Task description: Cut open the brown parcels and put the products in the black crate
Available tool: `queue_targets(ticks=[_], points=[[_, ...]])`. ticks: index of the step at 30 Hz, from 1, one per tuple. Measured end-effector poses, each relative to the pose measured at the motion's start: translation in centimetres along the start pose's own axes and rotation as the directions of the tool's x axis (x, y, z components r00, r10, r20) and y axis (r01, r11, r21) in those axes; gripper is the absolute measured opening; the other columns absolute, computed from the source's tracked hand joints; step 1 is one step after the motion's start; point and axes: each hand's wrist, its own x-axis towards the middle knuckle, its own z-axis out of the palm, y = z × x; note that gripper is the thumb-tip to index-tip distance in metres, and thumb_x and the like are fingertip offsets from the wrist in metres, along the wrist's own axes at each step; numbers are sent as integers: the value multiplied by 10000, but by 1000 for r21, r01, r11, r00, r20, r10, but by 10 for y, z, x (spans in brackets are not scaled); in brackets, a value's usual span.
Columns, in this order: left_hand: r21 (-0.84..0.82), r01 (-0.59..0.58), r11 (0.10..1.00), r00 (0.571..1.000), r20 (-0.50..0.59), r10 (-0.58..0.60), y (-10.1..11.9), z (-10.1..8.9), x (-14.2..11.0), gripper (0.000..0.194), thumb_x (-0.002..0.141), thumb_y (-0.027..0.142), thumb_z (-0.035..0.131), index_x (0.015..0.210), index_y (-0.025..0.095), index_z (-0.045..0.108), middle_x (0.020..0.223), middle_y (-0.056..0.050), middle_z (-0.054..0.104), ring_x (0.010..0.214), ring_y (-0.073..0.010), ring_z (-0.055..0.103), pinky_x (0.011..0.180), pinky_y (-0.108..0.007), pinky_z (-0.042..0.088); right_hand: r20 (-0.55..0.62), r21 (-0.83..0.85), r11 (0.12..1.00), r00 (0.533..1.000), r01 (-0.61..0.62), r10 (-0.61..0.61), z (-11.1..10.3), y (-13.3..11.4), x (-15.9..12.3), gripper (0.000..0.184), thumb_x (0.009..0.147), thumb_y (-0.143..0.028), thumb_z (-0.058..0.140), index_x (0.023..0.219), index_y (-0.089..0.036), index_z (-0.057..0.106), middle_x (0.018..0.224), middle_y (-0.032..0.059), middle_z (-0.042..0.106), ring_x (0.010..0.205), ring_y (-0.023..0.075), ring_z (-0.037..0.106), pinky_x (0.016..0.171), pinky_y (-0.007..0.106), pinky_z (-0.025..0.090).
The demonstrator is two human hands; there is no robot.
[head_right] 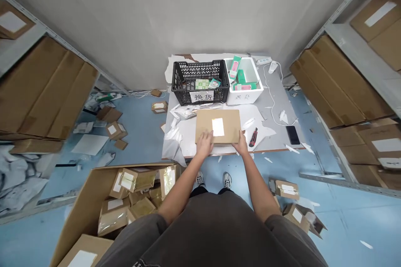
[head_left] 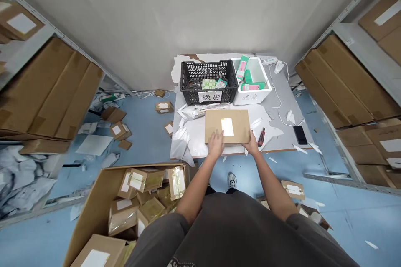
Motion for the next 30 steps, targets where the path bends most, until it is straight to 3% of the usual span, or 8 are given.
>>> queue_targets(ticks=[4, 8, 11, 14, 22, 30], points=[[-81, 170, 982, 985, 49, -167, -69, 7, 3, 888, 897, 326, 784, 1676, 247, 365, 1752, -212, 278, 1543, -429, 380, 1175, -529, 445, 43, -55, 988, 989, -141, 144, 7, -8, -12, 953, 694, -215, 773, 1588, -244, 446, 1554, 156, 455, 1451, 349, 497, 1160, 482, 477], [-218, 112, 970, 987, 137, -83, -102, 33, 10, 877, 959, 386, 732, 1708, 291, 285, 1722, -193, 341, 1490, -366, 482, 1155, -462, 468, 38, -145, 967, 975, -211, 218, 17, -8, -15, 800, 705, -173, 766, 1479, -250, 577, 1543, 138, 413, 1394, 327, 546, 1163, 453, 477], [-293, 94, 952, 987, 150, -52, -107, 51, 12, 873, 1005, 347, 672, 1732, 318, 189, 1649, -166, 449, 1407, -308, 581, 1113, -401, 499, 20, -150, 961, 971, -234, 239, 20, -6, -9, 723, 705, -178, 793, 1407, -244, 634, 1458, 129, 460, 1293, 317, 601, 1124, 448, 504], [-293, 104, 950, 989, 127, -69, -108, 60, 11, 866, 1007, 319, 672, 1729, 324, 195, 1642, -158, 457, 1402, -303, 589, 1107, -388, 503, 31, -134, 961, 968, -243, 249, 20, -2, -5, 713, 700, -169, 813, 1389, -250, 650, 1404, 112, 482, 1230, 295, 630, 1117, 439, 507], [-277, 115, 954, 991, 99, -91, -110, 65, 13, 863, 999, 310, 688, 1724, 307, 221, 1616, -152, 489, 1399, -304, 587, 1117, -392, 505, 83, -86, 960, 958, -267, 274, 25, 14, -5, 731, 773, -211, 806, 1472, -265, 599, 1333, 90, 512, 1223, 277, 644, 1122, 419, 499], [-318, 152, 936, 986, 118, -120, -107, 62, 12, 881, 987, 281, 674, 1727, 328, 198, 1642, -117, 476, 1457, -298, 533, 1155, -400, 477, 90, -99, 959, 958, -265, 273, 25, 9, -4, 731, 782, -212, 799, 1477, -294, 589, 1289, 70, 501, 1230, 284, 645, 1119, 411, 498]])
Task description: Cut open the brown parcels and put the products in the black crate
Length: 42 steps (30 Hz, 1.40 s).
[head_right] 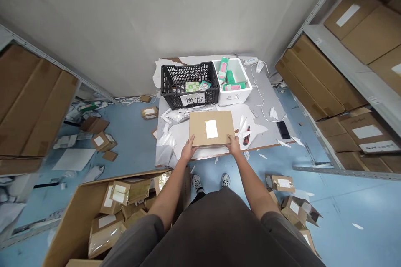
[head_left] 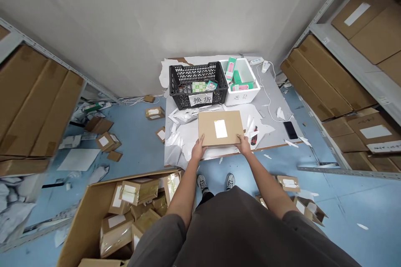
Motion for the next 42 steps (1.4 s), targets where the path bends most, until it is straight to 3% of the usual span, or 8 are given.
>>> queue_targets(ticks=[9, 16, 19, 23, 26, 33, 38, 42], points=[[-5, -5, 1000, 1000, -7, 5, 6, -13, -14, 850, 997, 278, 659, 1727, 307, 224, 1682, -90, 466, 1488, -269, 521, 1161, -356, 475, -37, -8, 997, 996, 82, -83, -6, -7, -5, 672, 791, -199, 771, 1437, -307, 622, 1332, 78, 532, 1277, 296, 631, 1126, 428, 503], [-11, 173, 985, 960, -222, -171, 25, -83, -24, 728, 1040, 507, 587, 1691, 289, 345, 1260, -95, 779, 1147, -312, 742, 1011, -400, 545, -142, 4, 928, 919, 373, -369, -52, -66, 28, 546, 923, -392, 690, 1444, -249, 612, 1355, 136, 615, 1308, 334, 577, 1159, 524, 457], [-77, 166, 983, 925, -334, -182, 35, -101, -13, 783, 1041, 501, 577, 1722, 296, 251, 1396, -97, 722, 1205, -291, 719, 1053, -401, 528, -176, 15, 925, 912, 379, -371, -63, -99, 58, 596, 937, -371, 634, 1509, -224, 552, 1359, 134, 634, 1297, 321, 581, 1158, 517, 458], [-111, 0, 994, 938, -344, -38, 37, -93, 7, 980, 876, 532, 810, 1697, 271, 342, 1768, -146, 291, 1549, -369, 435, 1211, -453, 428, -137, 9, 941, 932, 339, -334, -62, -119, 79, 669, 931, -411, 641, 1556, -210, 512, 1492, 155, 571, 1395, 329, 526, 1212, 503, 418], [-180, -20, 983, 953, -301, -36, 29, -80, 21, 1126, 747, 586, 917, 1687, 293, 371, 1819, -147, 57, 1608, -424, 318, 1232, -491, 411, -79, -11, 956, 953, 294, -294, -58, -109, 74, 702, 937, -512, 654, 1566, -231, 515, 1624, 162, 442, 1490, 349, 444, 1238, 507, 394], [-215, -54, 975, 906, -421, -42, 24, -68, 46, 826, 928, 619, 739, 1624, 254, 485, 1762, -168, 264, 1628, -383, 288, 1285, -491, 348, 100, -104, 938, 942, 330, -321, -51, -73, 56, 860, 876, -427, 773, 1646, -356, 396, 1514, 120, 484, 1322, 327, 586, 1111, 491, 496], [-168, -89, 982, 925, -379, 19, 22, -72, 49, 1028, 780, 608, 895, 1643, 269, 451, 1757, -181, 236, 1631, -410, 257, 1282, -534, 338, 53, -138, 964, 974, 226, -221, -40, -83, 59, 757, 925, -308, 704, 1627, -336, 422, 1349, 114, 531, 1100, 291, 677, 1001, 431, 534], [-141, -91, 986, 924, -381, 31, 23, -79, 42, 912, 817, 492, 900, 1602, 236, 513, 1719, -198, 316, 1593, -389, 357, 1260, -493, 386, -2, -139, 960, 970, 242, -245, -43, -88, 52, 633, 956, -312, 671, 1566, -327, 502, 1315, 109, 554, 1086, 296, 674, 992, 436, 534]])
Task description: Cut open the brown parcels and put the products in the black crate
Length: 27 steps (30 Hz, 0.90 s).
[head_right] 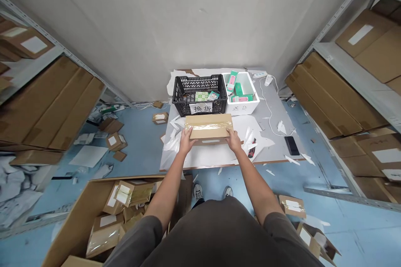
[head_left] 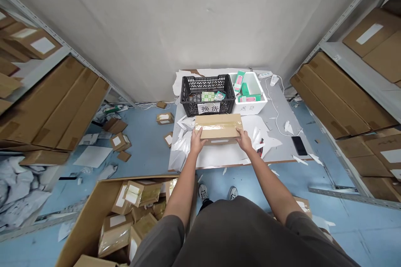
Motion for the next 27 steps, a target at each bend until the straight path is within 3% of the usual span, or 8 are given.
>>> queue_targets(ticks=[7, 12, 15, 18, 22, 27], points=[[36, 69, 997, 991, -121, -64, 11, -22, -26, 710, 880, 533, 828, 1500, 262, 616, 1619, -132, 536, 1498, -367, 503, 1212, -466, 452, -122, -17, 985, 978, 169, -170, -39, -7, -3, 463, 1045, -438, 550, 1475, -274, 602, 1243, 135, 614, 1166, 326, 632, 1010, 443, 526], [-13, 220, 975, 958, -187, -218, 18, -11, -10, 780, 915, 594, 754, 1571, 233, 531, 1522, -142, 636, 1401, -385, 592, 1183, -494, 462, -67, -68, 997, 997, 41, -46, -43, -20, 28, 543, 1062, -483, 501, 1543, -236, 544, 1211, 162, 661, 1162, 351, 632, 1023, 459, 502], [-49, 200, 979, 971, -120, -205, 10, 12, 0, 769, 994, 456, 652, 1659, 165, 398, 1598, -178, 559, 1489, -355, 519, 1233, -478, 417, 39, -53, 997, 997, -64, 66, -25, -16, 39, 644, 1027, -374, 538, 1638, -201, 429, 1326, 191, 647, 1188, 348, 638, 1049, 454, 496], [-62, 155, 986, 988, 21, -154, -8, 33, -6, 760, 982, 368, 650, 1665, 155, 393, 1706, -180, 412, 1600, -333, 369, 1282, -470, 362, 92, 1, 1000, 995, -24, 24, -6, 1, 37, 740, 979, -277, 551, 1687, -224, 344, 1488, 170, 576, 1279, 311, 606, 1126, 432, 471], [-4, 177, 984, 965, 196, -172, -37, 46, -40, 715, 989, 387, 657, 1639, 169, 456, 1747, -201, 318, 1630, -361, 298, 1284, -494, 351, 145, 36, 998, 988, 49, -54, 9, 36, 16, 753, 946, -287, 592, 1667, -230, 384, 1522, 144, 565, 1375, 295, 547, 1207, 440, 414], [10, 117, 993, 955, 273, -115, -59, 51, -82, 1056, 850, 446, 852, 1718, 251, 283, 1726, -193, 348, 1610, -379, 333, 1271, -512, 365, 263, 26, 999, 963, 47, -52, 26, 68, -23, 842, 843, -360, 769, 1612, -221, 454, 1498, 159, 556, 1360, 318, 574, 1154, 450, 462]])
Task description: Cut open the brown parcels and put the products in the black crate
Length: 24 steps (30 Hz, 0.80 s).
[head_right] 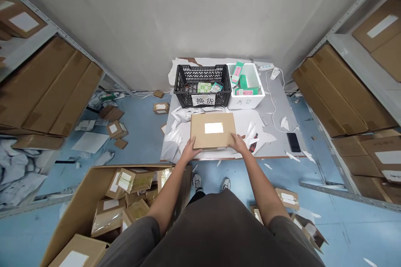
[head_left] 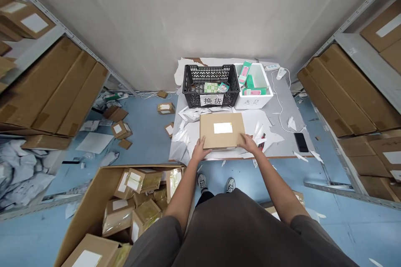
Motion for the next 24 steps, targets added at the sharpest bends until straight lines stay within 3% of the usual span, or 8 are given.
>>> queue_targets(ticks=[3, 8, 13, 17, 19, 21, 24], points=[[-49, -19, 999, 1000, -14, 19, -2, 7, -7, 1064, 871, 369, 837, 1733, 267, 221, 1656, -189, 442, 1540, -353, 455, 1224, -505, 433, 4, 0, 999, 999, -53, 53, 17, 2, -13, 918, 827, -320, 793, 1648, -262, 387, 1390, 122, 594, 1249, 288, 657, 1078, 429, 513], [-24, 28, 999, 998, -64, -29, 10, 2, -9, 910, 924, 331, 787, 1703, 259, 320, 1585, -187, 537, 1433, -348, 575, 1168, -485, 487, -56, -34, 993, 993, -109, 107, 22, -10, -20, 863, 849, -288, 792, 1628, -288, 422, 1237, 75, 600, 1142, 266, 698, 1018, 389, 531], [62, -11, 998, 988, -154, 21, 37, -38, -9, 784, 976, 467, 715, 1673, 280, 408, 1538, -151, 617, 1375, -349, 619, 1134, -445, 505, -126, -45, 999, 992, -16, 10, -12, -26, -22, 663, 959, -396, 692, 1584, -292, 496, 1236, 89, 617, 1158, 275, 663, 1057, 397, 498], [105, 100, 989, 964, -255, -70, 65, -79, 5, 785, 990, 590, 648, 1670, 268, 419, 1340, -139, 746, 1232, -366, 696, 1062, -432, 519, -254, -67, 994, 962, 85, -99, -54, -49, -2, 604, 1021, -511, 586, 1565, -256, 522, 1212, 131, 663, 1200, 336, 622, 1067, 450, 484], [98, 121, 988, 941, -328, -82, 77, -93, 16, 804, 1005, 588, 617, 1688, 239, 379, 1311, -147, 752, 1243, -366, 684, 1078, -435, 502, -313, -60, 995, 945, 82, -96, -69, -61, 15, 637, 1048, -533, 522, 1607, -233, 472, 1230, 148, 683, 1211, 357, 612, 1065, 474, 484], [89, 75, 993, 938, -344, -40, 84, -97, 27, 793, 1004, 559, 618, 1684, 222, 386, 1403, -160, 700, 1327, -372, 627, 1131, -454, 469, -328, -42, 999, 944, 31, -43, -76, -69, 32, 656, 1061, -493, 479, 1653, -220, 408, 1267, 157, 693, 1193, 366, 621, 1057, 494, 489], [51, 11, 999, 964, -264, 3, 85, -88, 39, 785, 958, 553, 679, 1641, 232, 462, 1621, -165, 516, 1498, -396, 465, 1220, -495, 396, -293, -15, 1000, 956, -2, -2, -68, -74, 50, 635, 1038, -381, 468, 1644, -195, 435, 1331, 170, 680, 1205, 363, 624, 1079, 504, 494]])
